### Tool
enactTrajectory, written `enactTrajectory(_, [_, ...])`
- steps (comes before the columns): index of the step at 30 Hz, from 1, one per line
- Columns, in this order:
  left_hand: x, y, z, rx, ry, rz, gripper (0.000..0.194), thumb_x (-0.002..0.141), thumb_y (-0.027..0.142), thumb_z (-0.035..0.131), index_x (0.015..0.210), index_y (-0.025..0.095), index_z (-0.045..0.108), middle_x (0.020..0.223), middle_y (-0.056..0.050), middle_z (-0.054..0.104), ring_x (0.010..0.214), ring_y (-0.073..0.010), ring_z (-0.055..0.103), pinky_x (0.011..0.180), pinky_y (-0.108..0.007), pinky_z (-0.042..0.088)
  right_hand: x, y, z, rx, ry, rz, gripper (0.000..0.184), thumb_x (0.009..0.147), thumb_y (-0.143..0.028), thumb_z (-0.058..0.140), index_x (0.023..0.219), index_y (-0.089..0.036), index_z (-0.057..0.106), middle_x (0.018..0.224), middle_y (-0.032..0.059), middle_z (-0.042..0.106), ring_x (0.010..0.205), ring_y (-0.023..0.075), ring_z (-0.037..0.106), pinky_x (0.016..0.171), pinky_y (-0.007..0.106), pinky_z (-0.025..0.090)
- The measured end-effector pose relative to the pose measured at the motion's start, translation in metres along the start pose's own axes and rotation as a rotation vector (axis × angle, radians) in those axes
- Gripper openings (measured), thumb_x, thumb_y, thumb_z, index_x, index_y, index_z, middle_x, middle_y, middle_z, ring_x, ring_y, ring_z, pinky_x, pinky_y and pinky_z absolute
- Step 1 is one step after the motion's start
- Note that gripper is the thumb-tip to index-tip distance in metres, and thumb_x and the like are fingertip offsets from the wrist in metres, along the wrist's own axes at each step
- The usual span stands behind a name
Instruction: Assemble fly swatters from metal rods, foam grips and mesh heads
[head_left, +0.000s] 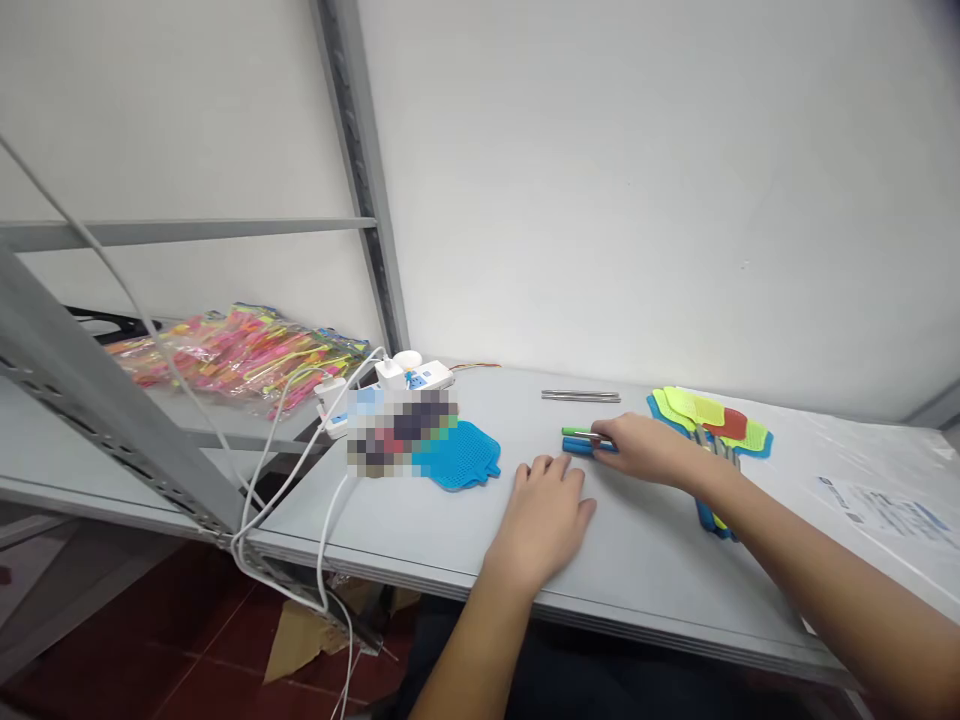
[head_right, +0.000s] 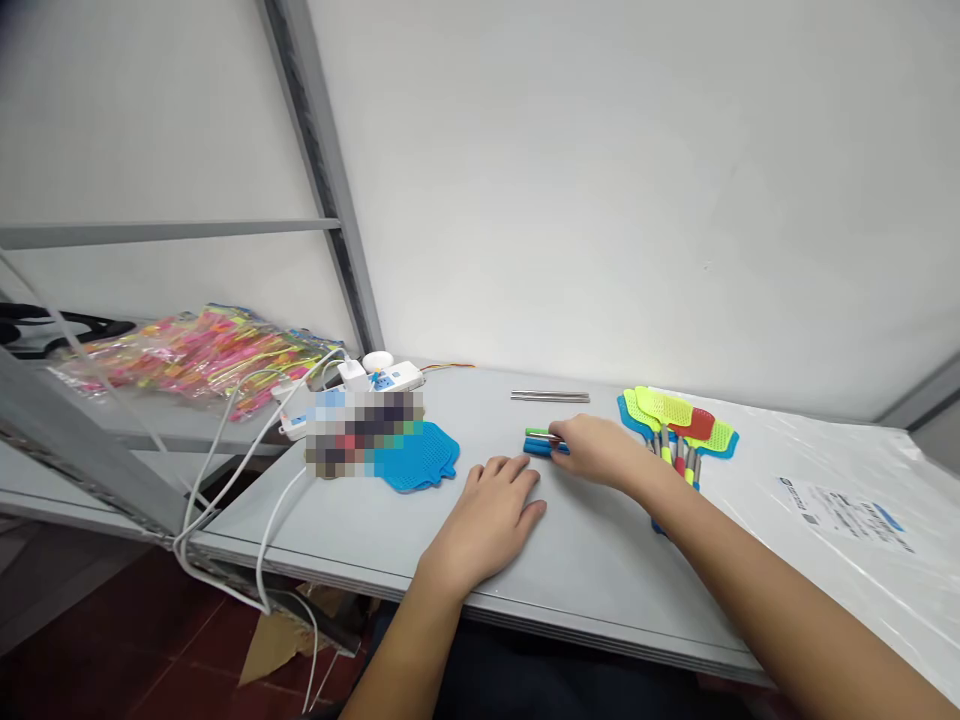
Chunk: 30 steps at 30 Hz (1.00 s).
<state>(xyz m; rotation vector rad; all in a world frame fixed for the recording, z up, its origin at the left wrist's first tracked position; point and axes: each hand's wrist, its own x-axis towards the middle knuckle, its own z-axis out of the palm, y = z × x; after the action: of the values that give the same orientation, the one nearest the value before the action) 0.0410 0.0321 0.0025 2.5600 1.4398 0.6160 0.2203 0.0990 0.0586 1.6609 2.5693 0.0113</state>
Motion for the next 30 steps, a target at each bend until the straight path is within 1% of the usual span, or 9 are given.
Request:
enactTrajectory(6, [0.0, 0.0, 0.001, -0.05, 0.013, 0.001, 0.021, 0.096, 0.031, 0.047, 0.103, 0.018, 0.061, 0.131, -0.011, 0.056, 0.118, -0.0313, 0.048, 0.095, -0.047, 0.039, 0.008, 0.001, 0.007, 0.011, -0.025, 0.025, 0.012, 0.079, -0.023, 0.056, 0.084, -0.017, 0.065, 0.078, 0.0111, 0.067, 0.068, 0.0226, 0.061, 0.055, 0.028, 0.031])
enactTrajectory(11, [0.001, 0.0, -0.012, -0.125, 0.065, -0.044, 0.027, 0.098, 0.032, 0.042, 0.116, 0.02, 0.059, 0.119, -0.01, 0.064, 0.11, -0.0286, 0.055, 0.09, -0.044, 0.042, -0.008, -0.006, -0.009, 0.077, 0.029, 0.035, 0.011, 0.081, -0.029, 0.055, 0.081, -0.018, 0.059, 0.073, 0.0065, 0.063, 0.062, 0.0183, 0.056, 0.053, 0.027, 0.032])
enactTrajectory(14, [0.001, 0.009, -0.023, -0.392, 0.178, -0.073, 0.033, 0.101, 0.035, 0.036, 0.124, 0.021, 0.055, 0.118, -0.01, 0.064, 0.11, -0.0259, 0.057, 0.091, -0.039, 0.043, -0.03, -0.014, -0.026, 0.211, 0.085, 0.005, 0.017, 0.088, -0.037, 0.048, 0.08, -0.021, 0.051, 0.071, 0.0004, 0.059, 0.059, 0.0135, 0.05, 0.051, 0.025, 0.033])
enactTrajectory(18, [0.001, 0.027, -0.027, -0.93, 0.343, -0.067, 0.03, 0.103, 0.037, 0.034, 0.111, 0.022, 0.059, 0.104, -0.005, 0.067, 0.091, -0.0192, 0.061, 0.08, -0.03, 0.046, -0.055, -0.036, -0.035, 0.514, 0.18, -0.105, 0.022, 0.088, -0.035, 0.052, 0.075, -0.023, 0.038, 0.064, -0.0053, 0.048, 0.054, 0.0109, 0.04, 0.049, 0.024, 0.029])
enactTrajectory(21, [0.002, 0.035, -0.021, -1.071, 0.438, -0.12, 0.025, 0.102, 0.037, 0.039, 0.106, 0.021, 0.057, 0.098, -0.004, 0.065, 0.086, -0.0166, 0.059, 0.078, -0.027, 0.045, -0.064, -0.05, -0.03, 0.628, 0.236, -0.106, 0.023, 0.089, -0.034, 0.051, 0.074, -0.024, 0.036, 0.062, -0.0068, 0.042, 0.054, 0.0105, 0.036, 0.048, 0.024, 0.027])
enactTrajectory(24, [0.006, 0.036, -0.013, -1.164, 0.467, -0.15, 0.021, 0.101, 0.037, 0.043, 0.107, 0.022, 0.055, 0.098, -0.003, 0.064, 0.082, -0.0139, 0.057, 0.076, -0.026, 0.046, -0.065, -0.056, -0.02, 0.734, 0.31, -0.06, 0.019, 0.09, -0.034, 0.054, 0.079, -0.023, 0.043, 0.059, -0.0078, 0.037, 0.053, 0.0104, 0.034, 0.048, 0.024, 0.027])
enactTrajectory(26, [0.007, 0.035, -0.008, -1.213, 0.487, -0.18, 0.02, 0.1, 0.04, 0.043, 0.103, 0.022, 0.052, 0.092, -0.002, 0.061, 0.07, -0.0116, 0.053, 0.068, -0.024, 0.046, -0.067, -0.056, -0.015, 0.801, 0.443, -0.023, 0.015, 0.089, -0.035, 0.057, 0.084, -0.023, 0.05, 0.057, -0.0084, 0.035, 0.05, 0.0102, 0.033, 0.047, 0.024, 0.027])
enactTrajectory(27, [0.008, 0.035, -0.006, -1.236, 0.506, -0.195, 0.02, 0.1, 0.041, 0.042, 0.102, 0.022, 0.051, 0.088, 0.0, 0.059, 0.065, -0.0106, 0.05, 0.063, -0.024, 0.044, -0.07, -0.056, -0.015, 0.829, 0.568, 0.002, 0.014, 0.088, -0.035, 0.059, 0.085, -0.023, 0.053, 0.056, -0.0081, 0.036, 0.049, 0.0102, 0.034, 0.046, 0.024, 0.027])
enactTrajectory(30, [0.006, 0.037, -0.004, -1.257, 0.601, -0.206, 0.019, 0.101, 0.041, 0.04, 0.101, 0.024, 0.048, 0.081, 0.002, 0.052, 0.06, -0.0096, 0.044, 0.059, -0.023, 0.041, -0.089, -0.055, -0.022, 0.913, 1.071, 0.069, 0.021, 0.09, -0.04, 0.056, 0.077, -0.024, 0.053, 0.055, -0.0057, 0.039, 0.048, 0.0118, 0.038, 0.046, 0.027, 0.031])
